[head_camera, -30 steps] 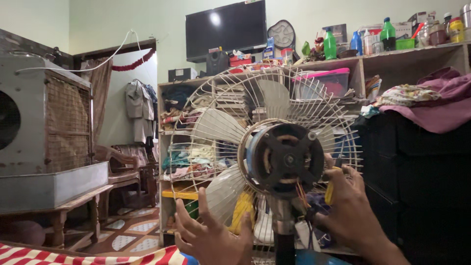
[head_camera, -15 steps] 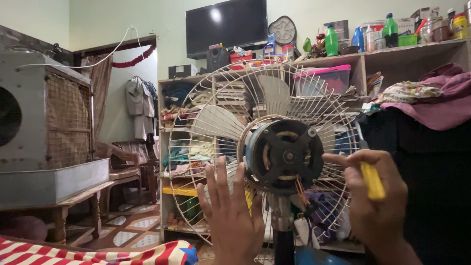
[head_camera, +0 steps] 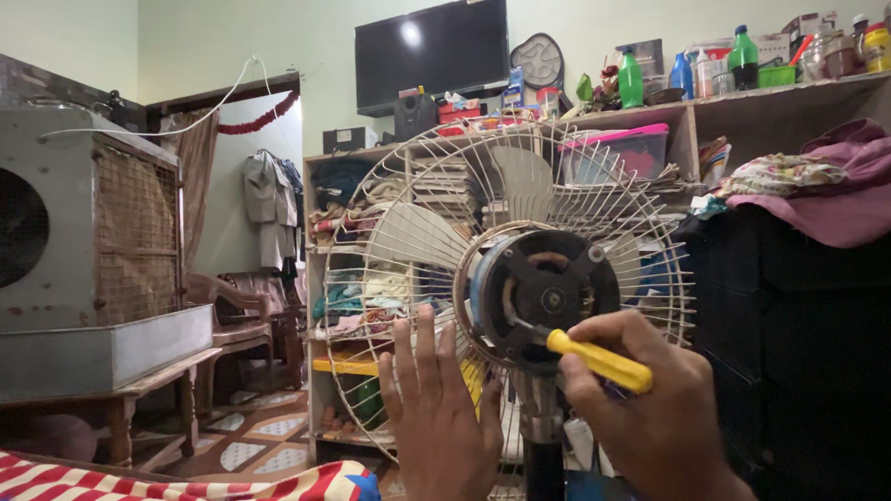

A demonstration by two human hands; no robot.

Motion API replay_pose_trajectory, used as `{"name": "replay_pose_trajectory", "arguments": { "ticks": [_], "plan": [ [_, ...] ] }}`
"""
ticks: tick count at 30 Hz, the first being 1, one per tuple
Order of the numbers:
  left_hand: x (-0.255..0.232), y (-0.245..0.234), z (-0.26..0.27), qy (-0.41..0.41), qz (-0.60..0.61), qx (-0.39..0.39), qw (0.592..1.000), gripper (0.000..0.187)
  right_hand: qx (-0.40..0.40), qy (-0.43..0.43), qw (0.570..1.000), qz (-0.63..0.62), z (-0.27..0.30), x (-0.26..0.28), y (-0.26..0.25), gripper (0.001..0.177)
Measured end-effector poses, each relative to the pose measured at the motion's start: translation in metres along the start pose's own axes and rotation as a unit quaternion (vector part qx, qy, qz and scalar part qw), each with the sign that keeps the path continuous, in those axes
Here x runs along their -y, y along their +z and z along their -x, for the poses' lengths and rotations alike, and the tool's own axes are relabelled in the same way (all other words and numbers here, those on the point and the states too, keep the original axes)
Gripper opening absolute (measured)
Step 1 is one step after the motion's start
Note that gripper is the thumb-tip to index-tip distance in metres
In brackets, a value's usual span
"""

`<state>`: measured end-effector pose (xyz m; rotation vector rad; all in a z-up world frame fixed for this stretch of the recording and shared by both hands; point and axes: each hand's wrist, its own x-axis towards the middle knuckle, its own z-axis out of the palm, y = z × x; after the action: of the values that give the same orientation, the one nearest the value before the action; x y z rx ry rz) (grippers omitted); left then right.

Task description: The person disassembles a standing electric fan using a screwdriver. They remove the front grille, unscrew and detach the fan blades, then remove the rear motor housing to expose the internal components.

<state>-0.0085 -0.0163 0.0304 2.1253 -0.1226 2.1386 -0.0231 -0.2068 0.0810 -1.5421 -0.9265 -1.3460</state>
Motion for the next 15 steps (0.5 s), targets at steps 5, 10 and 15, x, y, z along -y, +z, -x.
{"name": "replay_pose_trajectory", "arguments": {
  "ticks": [5,10,15],
  "plan": [
    [0.001,-0.002,-0.001,0.003,-0.007,0.002,1.000,0.077,0.004,-0.027,0.999,0.045,0.000,0.009,0.010,0.021],
    [0.001,-0.002,-0.002,0.012,-0.011,0.003,1.000,0.077,-0.002,-0.071,0.994,0.079,-0.001,0.012,0.018,0.024],
    [0.002,0.000,-0.001,0.003,-0.008,0.001,1.000,0.075,0.009,-0.050,0.996,0.074,-0.003,0.014,0.019,0.024]
  ]
}}
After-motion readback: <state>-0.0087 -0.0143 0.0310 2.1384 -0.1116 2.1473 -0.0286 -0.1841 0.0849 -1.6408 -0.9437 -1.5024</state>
